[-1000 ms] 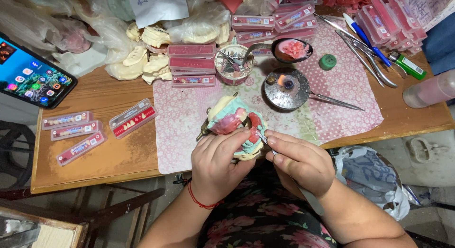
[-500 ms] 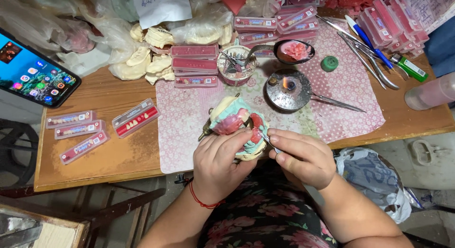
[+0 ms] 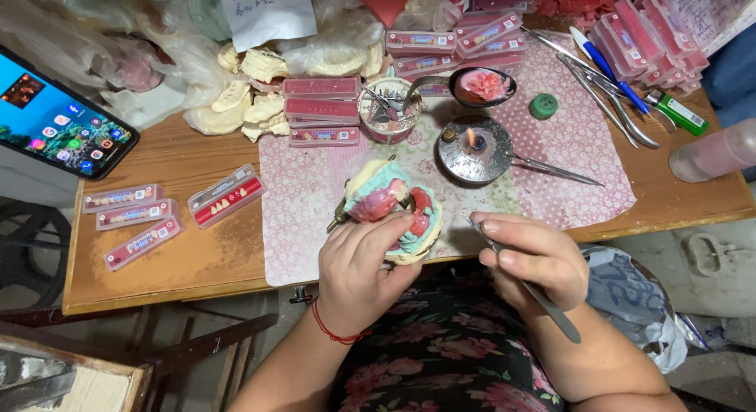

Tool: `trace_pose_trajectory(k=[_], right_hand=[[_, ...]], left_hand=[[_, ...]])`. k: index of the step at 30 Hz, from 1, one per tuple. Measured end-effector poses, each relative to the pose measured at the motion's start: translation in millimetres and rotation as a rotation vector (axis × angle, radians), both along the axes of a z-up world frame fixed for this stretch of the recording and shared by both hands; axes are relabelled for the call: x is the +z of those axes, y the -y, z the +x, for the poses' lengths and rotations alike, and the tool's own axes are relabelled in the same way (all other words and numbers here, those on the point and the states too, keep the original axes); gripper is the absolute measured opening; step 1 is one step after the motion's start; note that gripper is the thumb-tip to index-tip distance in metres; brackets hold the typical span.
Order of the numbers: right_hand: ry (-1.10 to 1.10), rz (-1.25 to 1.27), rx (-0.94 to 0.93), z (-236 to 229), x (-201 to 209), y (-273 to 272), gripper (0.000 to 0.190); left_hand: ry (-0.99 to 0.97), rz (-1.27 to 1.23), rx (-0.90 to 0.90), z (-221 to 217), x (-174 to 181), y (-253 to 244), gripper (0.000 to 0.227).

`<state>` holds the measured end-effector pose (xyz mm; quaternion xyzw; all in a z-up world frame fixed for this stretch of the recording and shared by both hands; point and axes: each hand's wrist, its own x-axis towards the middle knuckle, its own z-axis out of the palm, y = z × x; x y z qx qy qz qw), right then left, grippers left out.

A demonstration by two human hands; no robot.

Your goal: Setting artificial teeth into a wax denture base on a dental model using a heated carving tool

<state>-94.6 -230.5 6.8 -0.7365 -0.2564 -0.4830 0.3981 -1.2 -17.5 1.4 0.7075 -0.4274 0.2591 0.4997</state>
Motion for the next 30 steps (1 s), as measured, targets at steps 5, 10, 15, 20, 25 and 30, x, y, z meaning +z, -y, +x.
trace_pose_trajectory(k=[5, 10, 15, 20, 25, 30], right_hand=[[-0.012, 0.058, -0.043, -6.2, -7.5, 6.4, 0.018], [-0.108, 0.128, 0.002, -4.1, 3.0, -17.3, 0.019], [-0.062, -0.006, -0.04, 7.6, 21.4, -38.6, 0.016], [-0.03, -0.111, -0.101, 10.4, 25.1, -40.5, 0.013], [-0.037, -0.136, -0.129, 9.6, 31.4, -42.2, 0.011], [-0.103, -0.208, -0.149, 6.7, 33.0, -41.0, 0.01]], left_hand=[[-0.077, 0.017, -0.078, 1.2, 7.8, -3.8, 0.042], [-0.113, 0.037, -0.125, 2.8, 2.7, -6.6, 0.045], [-0.108, 0.029, -0.121, 3.1, 1.7, -4.9, 0.047], [-0.106, 0.026, -0.105, 2.5, 2.0, -4.0, 0.046], [-0.102, 0.032, -0.094, 1.7, 4.1, -2.9, 0.045], [-0.115, 0.017, -0.088, 1.9, 2.4, -2.7, 0.044]])
